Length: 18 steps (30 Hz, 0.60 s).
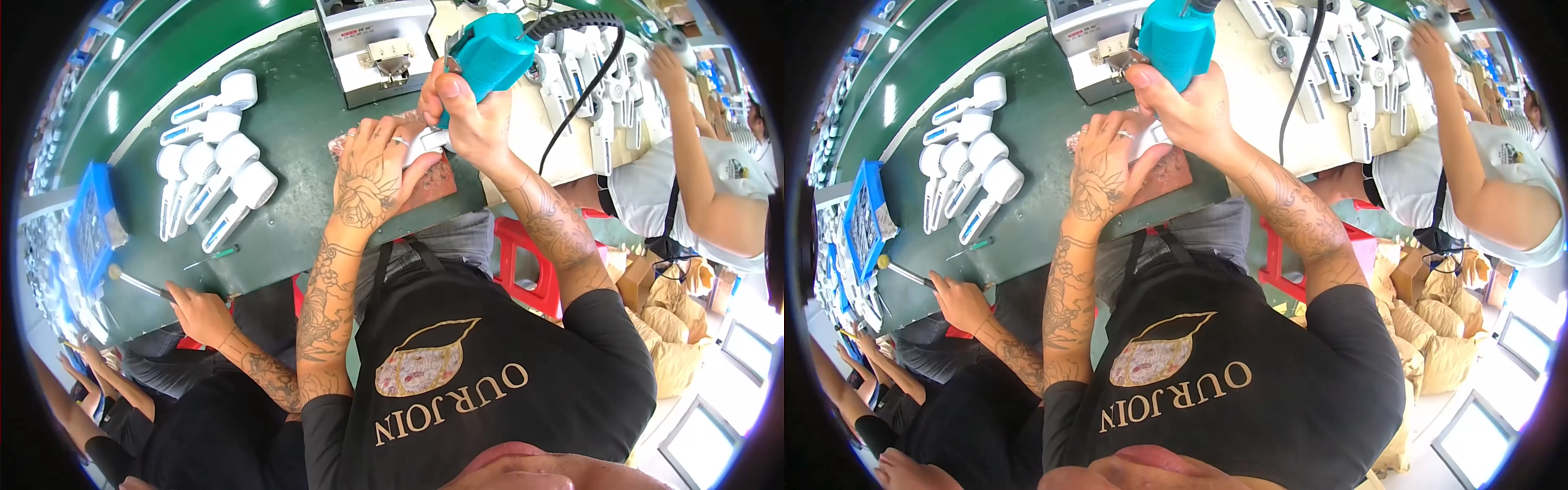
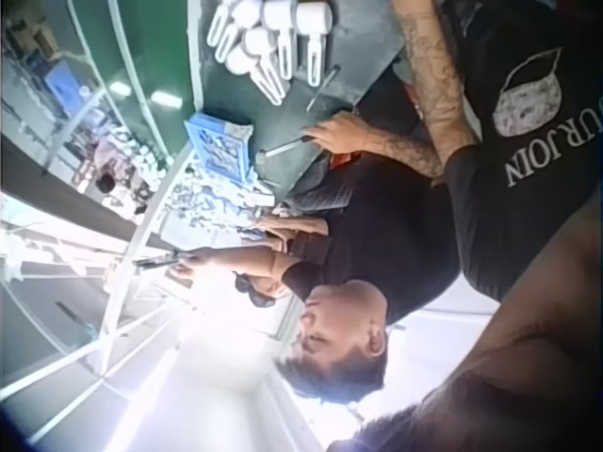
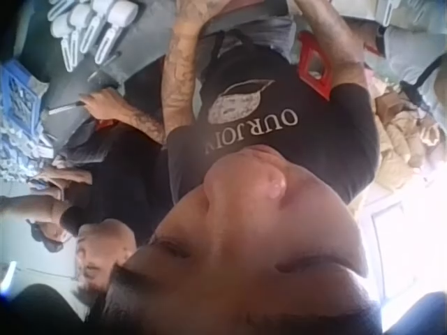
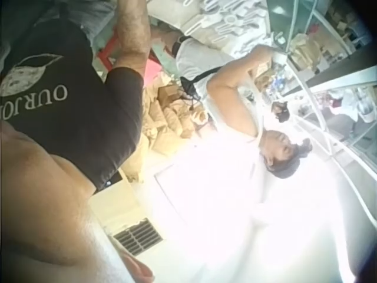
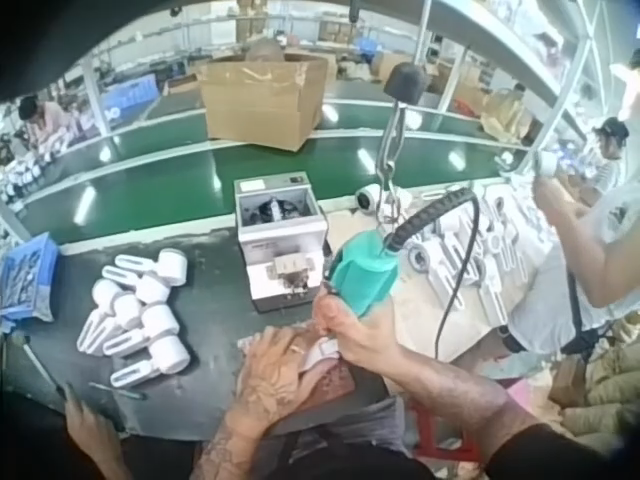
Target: The person assembles hair dryers on an electronics assembly line by joining plastic housings and internal components with an electric screwdriver.
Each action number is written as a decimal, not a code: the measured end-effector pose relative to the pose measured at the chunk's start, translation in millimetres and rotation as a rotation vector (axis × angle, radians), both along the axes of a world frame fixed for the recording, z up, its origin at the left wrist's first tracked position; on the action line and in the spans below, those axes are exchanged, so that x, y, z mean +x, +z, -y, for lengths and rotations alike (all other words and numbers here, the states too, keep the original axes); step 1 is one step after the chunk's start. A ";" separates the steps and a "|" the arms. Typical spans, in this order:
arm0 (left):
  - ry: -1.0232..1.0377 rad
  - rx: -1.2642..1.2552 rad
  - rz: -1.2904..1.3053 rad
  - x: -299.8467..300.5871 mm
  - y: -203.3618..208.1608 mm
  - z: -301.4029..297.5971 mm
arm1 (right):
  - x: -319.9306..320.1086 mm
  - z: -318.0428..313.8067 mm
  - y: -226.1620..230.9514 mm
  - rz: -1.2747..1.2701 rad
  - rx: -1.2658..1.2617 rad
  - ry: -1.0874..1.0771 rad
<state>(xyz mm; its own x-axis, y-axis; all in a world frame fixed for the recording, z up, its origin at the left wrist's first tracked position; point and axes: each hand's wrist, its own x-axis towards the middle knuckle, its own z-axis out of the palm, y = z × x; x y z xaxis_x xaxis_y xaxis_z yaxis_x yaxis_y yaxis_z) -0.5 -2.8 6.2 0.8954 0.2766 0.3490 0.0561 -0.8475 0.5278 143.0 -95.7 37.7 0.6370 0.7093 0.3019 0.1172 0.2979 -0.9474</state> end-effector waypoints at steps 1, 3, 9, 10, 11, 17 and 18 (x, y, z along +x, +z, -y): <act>-0.002 0.000 0.001 0.2 0.2 0.1 | -0.4 0.2 0.0 0.003 -0.003 0.004; -0.002 0.021 0.006 0.1 1.3 0.1 | 0.2 1.2 2.4 0.036 -0.019 0.002; 0.009 0.021 -0.026 2.9 4.3 2.2 | 5.3 -14.2 26.1 0.101 0.054 -0.065; 0.002 0.078 -0.050 1.7 3.3 1.9 | 6.7 -21.7 31.3 0.107 0.087 -0.087; 0.007 0.083 -0.048 0.1 1.9 1.7 | 8.5 -32.1 33.4 0.112 0.119 -0.108; -0.007 0.037 -0.007 -3.8 -0.2 1.9 | 19.5 -69.8 18.0 0.155 0.202 -0.110; -0.003 0.035 -0.008 -3.5 -1.0 1.7 | 18.7 -71.7 15.3 0.250 0.128 -0.100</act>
